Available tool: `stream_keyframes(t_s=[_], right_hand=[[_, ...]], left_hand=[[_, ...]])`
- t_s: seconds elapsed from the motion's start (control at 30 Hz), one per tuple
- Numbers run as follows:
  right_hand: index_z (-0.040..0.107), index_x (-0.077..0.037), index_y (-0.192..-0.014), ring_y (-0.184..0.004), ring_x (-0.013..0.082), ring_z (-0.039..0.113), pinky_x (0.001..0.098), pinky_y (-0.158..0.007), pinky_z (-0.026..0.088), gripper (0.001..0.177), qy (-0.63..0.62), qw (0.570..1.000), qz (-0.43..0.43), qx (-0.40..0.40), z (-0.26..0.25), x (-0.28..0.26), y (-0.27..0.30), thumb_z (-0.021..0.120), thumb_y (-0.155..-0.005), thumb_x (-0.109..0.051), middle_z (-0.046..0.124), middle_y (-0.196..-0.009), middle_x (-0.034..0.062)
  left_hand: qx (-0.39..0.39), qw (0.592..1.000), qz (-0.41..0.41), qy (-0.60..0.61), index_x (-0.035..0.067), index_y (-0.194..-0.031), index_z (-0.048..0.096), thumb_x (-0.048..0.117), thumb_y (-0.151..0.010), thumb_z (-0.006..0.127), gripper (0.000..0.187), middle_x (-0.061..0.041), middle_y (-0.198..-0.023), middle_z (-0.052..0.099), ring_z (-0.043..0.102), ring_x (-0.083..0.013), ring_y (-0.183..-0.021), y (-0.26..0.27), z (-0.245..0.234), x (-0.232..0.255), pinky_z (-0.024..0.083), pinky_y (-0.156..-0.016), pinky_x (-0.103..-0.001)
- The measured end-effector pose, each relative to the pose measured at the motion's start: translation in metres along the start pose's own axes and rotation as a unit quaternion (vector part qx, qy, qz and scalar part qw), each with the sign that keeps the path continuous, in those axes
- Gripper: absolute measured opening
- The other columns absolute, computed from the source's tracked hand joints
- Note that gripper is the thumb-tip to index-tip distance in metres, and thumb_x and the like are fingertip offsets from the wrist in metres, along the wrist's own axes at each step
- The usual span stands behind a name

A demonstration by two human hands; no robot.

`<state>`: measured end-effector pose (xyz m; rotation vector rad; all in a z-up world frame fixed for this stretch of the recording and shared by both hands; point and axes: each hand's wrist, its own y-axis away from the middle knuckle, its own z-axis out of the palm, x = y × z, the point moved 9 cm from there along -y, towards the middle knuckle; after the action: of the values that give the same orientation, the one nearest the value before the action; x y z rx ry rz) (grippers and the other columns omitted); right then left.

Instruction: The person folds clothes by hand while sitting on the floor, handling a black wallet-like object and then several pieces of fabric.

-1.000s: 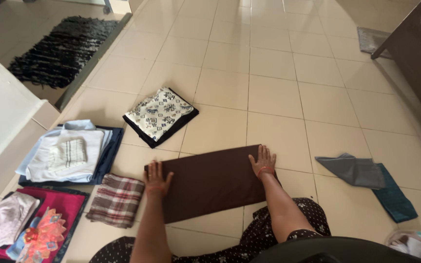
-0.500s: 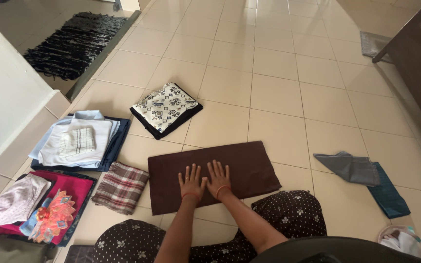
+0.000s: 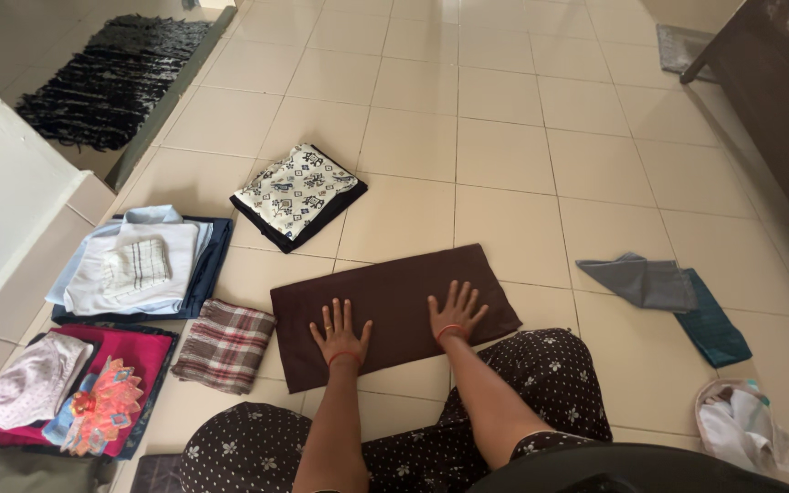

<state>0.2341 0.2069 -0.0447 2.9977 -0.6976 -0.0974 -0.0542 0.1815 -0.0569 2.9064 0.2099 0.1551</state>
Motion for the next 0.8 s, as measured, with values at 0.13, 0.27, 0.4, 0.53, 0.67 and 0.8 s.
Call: stream_keyframes(t_s=[0.13,0.27,0.4,0.53,0.67,0.8], right_hand=[[0.008,-0.025,-0.165,-0.157,0.0281,0.002,0.0614,-0.121,-0.002,0.083,-0.011,0.999,0.051,0.016,-0.011,0.025,-0.011,0.018,-0.097,-0.073,0.003,-0.172,0.0075],[0.009,-0.024,-0.165,-0.157,0.0292,0.005,0.0623,-0.121,-0.001,0.081,-0.014,0.991,0.129,0.027,-0.024,0.06,-0.02,0.016,-0.1,-0.071,0.006,-0.172,0.009],[0.009,-0.022,-0.164,-0.156,0.028,0.007,0.0643,-0.12,0.0,0.08,-0.018,0.986,0.159,0.044,-0.032,0.07,-0.022,0.016,-0.1,-0.07,0.008,-0.171,0.0082],[0.01,-0.024,-0.165,-0.157,0.0266,0.008,0.0633,-0.122,0.0,0.081,-0.019,0.985,0.163,0.047,-0.033,0.071,-0.02,0.017,-0.099,-0.071,0.01,-0.171,0.0072],[0.011,-0.023,-0.165,-0.157,0.0269,0.009,0.0626,-0.122,0.001,0.082,-0.02,0.985,0.161,0.05,-0.035,0.067,-0.017,0.019,-0.099,-0.071,0.011,-0.172,0.0068],[0.009,-0.023,-0.164,-0.156,0.0272,0.007,0.0633,-0.121,-0.001,0.082,-0.018,0.986,0.158,0.059,-0.04,0.07,-0.017,0.018,-0.099,-0.072,0.008,-0.171,0.0073]], left_hand=[[0.003,1.0,-0.003,0.0,0.033,-0.164,0.002,0.074,-0.097,0.023,0.081,0.007,-0.173,-0.005,-0.004,-0.0188,-0.158,0.001,-0.002,-0.002,-0.005,-0.124,-0.057],[0.007,1.0,-0.002,0.011,0.034,-0.164,0.003,0.074,-0.097,0.023,0.081,0.007,-0.172,-0.005,-0.004,-0.0188,-0.158,0.002,-0.003,-0.002,-0.006,-0.124,-0.057],[-0.002,1.0,-0.003,0.003,0.033,-0.165,0.003,0.073,-0.098,0.023,0.08,0.006,-0.173,-0.005,-0.004,-0.0199,-0.159,0.001,-0.002,-0.003,-0.006,-0.124,-0.057],[0.008,0.998,-0.046,0.03,0.035,-0.164,0.002,0.073,-0.096,0.024,0.081,0.005,-0.172,-0.006,-0.005,-0.0189,-0.158,-0.002,0.005,-0.032,-0.007,-0.122,-0.058],[0.085,0.984,-0.149,0.046,0.03,-0.164,0.005,0.071,-0.097,0.02,0.08,0.004,-0.172,-0.002,-0.003,-0.018,-0.157,0.002,-0.001,-0.084,-0.006,-0.122,-0.055],[0.106,0.976,-0.19,0.03,0.023,-0.165,0.008,0.071,-0.1,0.02,0.082,0.002,-0.173,0.004,0.0,-0.019,-0.158,0.005,-0.006,-0.088,-0.004,-0.125,-0.054]])
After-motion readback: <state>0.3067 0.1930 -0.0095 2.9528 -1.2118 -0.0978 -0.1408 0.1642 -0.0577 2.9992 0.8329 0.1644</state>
